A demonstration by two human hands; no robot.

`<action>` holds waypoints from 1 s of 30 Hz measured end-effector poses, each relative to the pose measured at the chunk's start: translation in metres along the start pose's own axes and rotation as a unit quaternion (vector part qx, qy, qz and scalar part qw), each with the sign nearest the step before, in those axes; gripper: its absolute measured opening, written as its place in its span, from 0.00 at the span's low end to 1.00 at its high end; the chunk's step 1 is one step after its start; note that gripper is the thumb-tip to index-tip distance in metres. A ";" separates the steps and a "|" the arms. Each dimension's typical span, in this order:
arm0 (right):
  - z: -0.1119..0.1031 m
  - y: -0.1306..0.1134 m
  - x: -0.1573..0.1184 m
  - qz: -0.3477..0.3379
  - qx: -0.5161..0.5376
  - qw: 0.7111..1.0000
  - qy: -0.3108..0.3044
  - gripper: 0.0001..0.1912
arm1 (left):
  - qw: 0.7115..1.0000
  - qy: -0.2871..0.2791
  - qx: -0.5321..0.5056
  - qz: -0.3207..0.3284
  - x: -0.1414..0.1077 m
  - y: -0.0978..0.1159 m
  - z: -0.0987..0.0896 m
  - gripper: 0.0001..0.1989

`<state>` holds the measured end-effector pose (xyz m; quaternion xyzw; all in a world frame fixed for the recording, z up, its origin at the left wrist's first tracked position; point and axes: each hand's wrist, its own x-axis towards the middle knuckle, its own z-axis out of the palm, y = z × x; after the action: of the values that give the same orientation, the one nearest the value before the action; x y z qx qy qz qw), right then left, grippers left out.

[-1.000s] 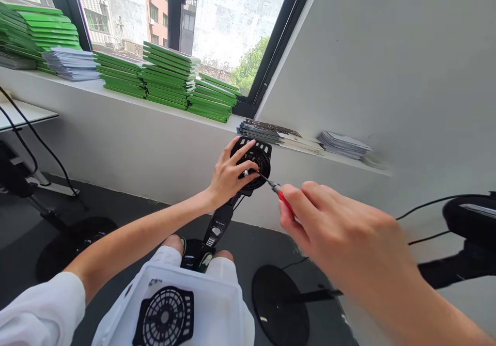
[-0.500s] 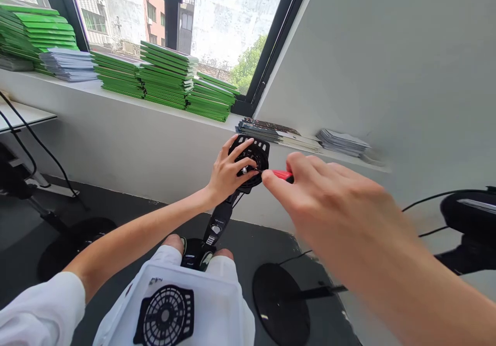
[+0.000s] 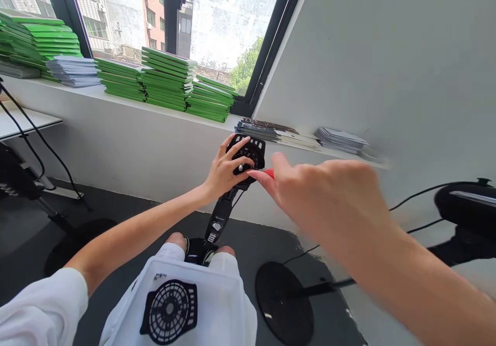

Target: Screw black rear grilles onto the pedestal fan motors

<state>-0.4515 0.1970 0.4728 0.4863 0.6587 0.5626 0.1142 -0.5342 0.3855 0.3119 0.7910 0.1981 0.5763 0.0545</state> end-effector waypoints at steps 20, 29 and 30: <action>-0.004 -0.001 0.011 0.012 0.042 0.990 -0.133 0.18 | 1.000 -0.021 0.005 -0.008 0.000 -0.001 -0.003 0.05; -0.011 0.003 0.019 0.018 0.091 0.981 -0.171 0.15 | 0.999 -0.040 -0.018 0.001 0.001 -0.008 -0.006 0.10; -0.011 0.002 0.019 0.014 0.101 0.978 -0.180 0.15 | 0.999 -0.044 -0.015 0.000 0.001 -0.008 -0.006 0.10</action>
<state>-0.4679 0.2045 0.4862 0.5981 0.6740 0.3975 0.1731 -0.5414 0.3921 0.3122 0.8145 0.1868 0.5442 0.0746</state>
